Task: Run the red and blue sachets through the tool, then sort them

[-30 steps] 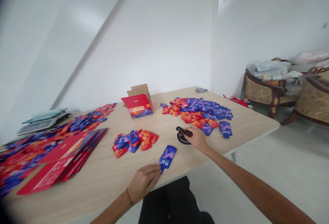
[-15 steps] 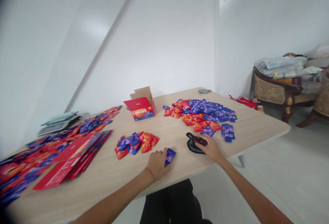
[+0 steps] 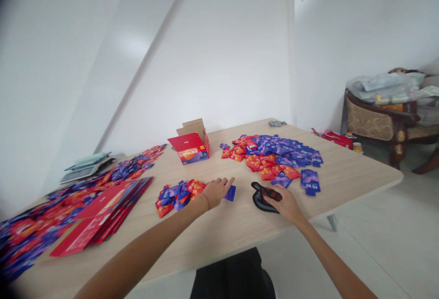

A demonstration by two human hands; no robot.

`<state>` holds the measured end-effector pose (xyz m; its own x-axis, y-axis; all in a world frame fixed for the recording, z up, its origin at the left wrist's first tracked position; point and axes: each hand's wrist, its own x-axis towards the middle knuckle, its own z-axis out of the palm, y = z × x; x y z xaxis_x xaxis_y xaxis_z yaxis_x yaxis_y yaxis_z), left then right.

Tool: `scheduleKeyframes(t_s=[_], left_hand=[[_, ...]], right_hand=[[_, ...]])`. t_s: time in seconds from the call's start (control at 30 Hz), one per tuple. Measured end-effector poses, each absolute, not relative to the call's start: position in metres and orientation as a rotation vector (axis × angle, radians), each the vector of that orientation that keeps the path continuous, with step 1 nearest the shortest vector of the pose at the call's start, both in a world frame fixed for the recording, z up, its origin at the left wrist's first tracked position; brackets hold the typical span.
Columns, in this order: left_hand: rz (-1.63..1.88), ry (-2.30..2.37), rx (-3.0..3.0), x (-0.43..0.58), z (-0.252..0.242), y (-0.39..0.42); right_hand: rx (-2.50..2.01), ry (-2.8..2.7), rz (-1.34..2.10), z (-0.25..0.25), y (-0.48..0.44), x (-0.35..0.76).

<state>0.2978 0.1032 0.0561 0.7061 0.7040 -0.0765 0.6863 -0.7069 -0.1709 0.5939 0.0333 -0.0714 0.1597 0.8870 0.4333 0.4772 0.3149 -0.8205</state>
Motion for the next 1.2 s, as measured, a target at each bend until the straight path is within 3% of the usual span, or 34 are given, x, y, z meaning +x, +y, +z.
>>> scheduleKeyframes(t_s=[0.37, 0.73, 1.2], left_hand=[[0.290, -1.221, -2.787, 0.285, 0.044, 0.166], [-0.127, -1.146, -2.862, 0.351, -0.002, 0.037], [-0.492, -1.311, -2.942, 0.292, -0.035, 0.013]], right_hand=[[-1.330, -1.517, 0.435, -0.078, 0.037, 0.598], [-1.350, -1.472, 0.469, -0.071, 0.033, 0.596], [-1.331, -1.445, 0.505, -0.071, 0.032, 0.595]])
